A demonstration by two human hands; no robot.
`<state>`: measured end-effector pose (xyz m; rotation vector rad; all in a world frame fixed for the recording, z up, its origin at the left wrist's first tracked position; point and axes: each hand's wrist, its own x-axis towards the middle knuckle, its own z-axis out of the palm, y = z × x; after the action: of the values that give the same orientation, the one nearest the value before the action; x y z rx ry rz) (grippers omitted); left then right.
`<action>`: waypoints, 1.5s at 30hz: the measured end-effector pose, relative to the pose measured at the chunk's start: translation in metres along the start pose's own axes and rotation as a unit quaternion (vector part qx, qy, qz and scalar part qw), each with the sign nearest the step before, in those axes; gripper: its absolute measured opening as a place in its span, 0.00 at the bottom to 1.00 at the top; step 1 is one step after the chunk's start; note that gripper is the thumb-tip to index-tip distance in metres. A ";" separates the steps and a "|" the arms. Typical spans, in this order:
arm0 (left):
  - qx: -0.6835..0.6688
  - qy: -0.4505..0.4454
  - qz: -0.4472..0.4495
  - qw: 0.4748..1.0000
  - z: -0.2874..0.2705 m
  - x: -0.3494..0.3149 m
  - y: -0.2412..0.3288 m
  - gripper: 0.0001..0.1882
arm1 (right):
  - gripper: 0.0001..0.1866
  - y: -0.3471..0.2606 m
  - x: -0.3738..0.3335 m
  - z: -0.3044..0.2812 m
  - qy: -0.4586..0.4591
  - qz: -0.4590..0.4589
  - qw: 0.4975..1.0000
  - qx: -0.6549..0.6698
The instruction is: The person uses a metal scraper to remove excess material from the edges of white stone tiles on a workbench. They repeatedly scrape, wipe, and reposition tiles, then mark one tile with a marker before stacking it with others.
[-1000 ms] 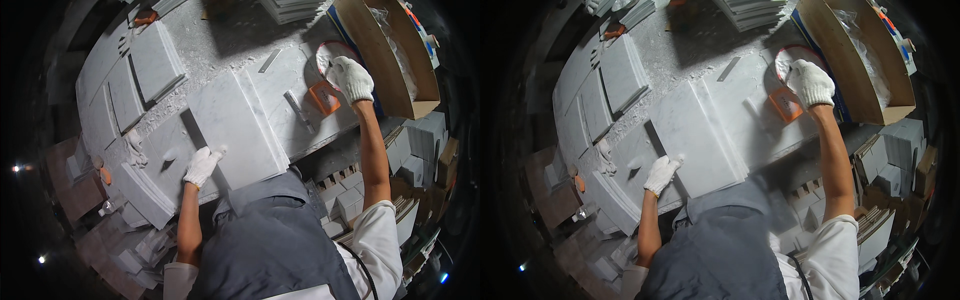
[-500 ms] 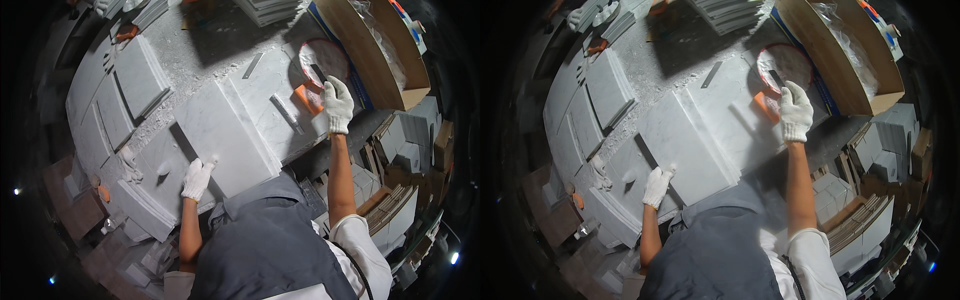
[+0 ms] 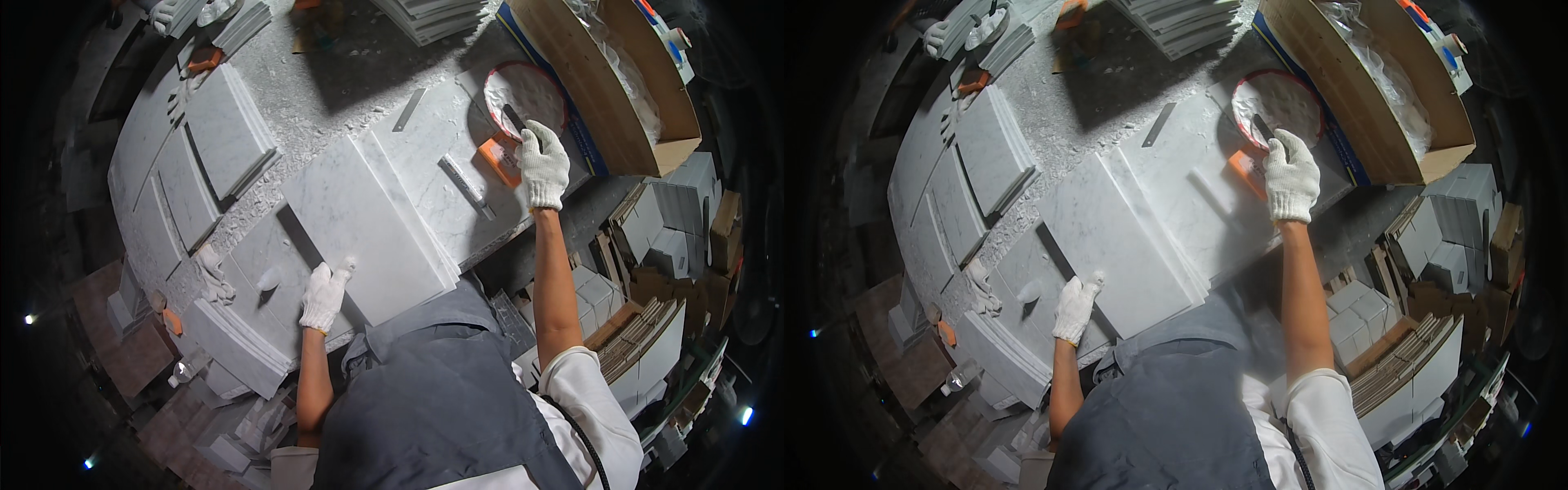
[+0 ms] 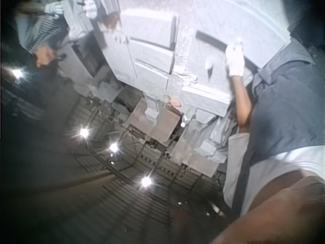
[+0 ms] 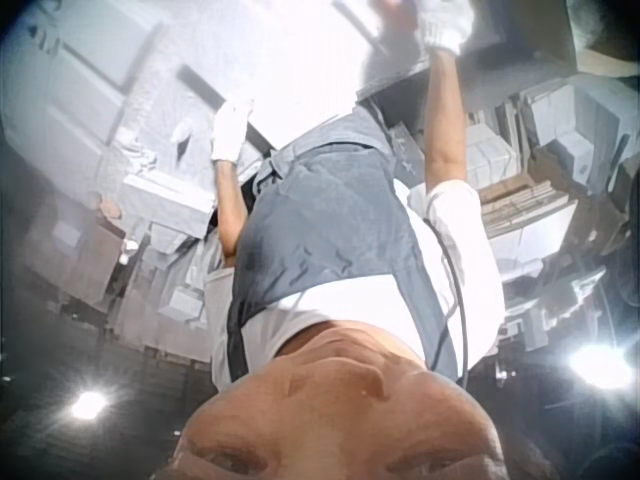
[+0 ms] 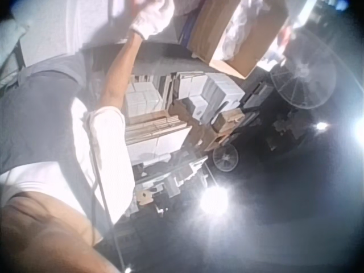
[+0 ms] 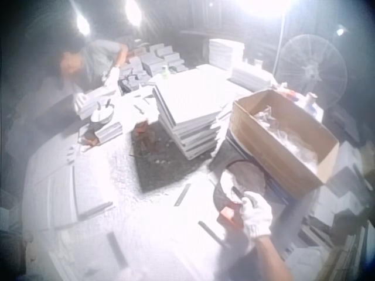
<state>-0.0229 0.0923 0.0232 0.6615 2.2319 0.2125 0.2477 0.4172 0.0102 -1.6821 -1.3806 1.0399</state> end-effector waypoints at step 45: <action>-0.042 0.055 0.010 0.998 0.011 -0.019 0.007 0.38 | 0.16 -0.023 -0.155 0.086 -0.220 0.041 0.956 0.189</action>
<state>-0.0017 0.0882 0.0307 0.6397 2.3088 0.3581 0.1443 0.2715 0.0166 -1.2796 -1.2727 1.6844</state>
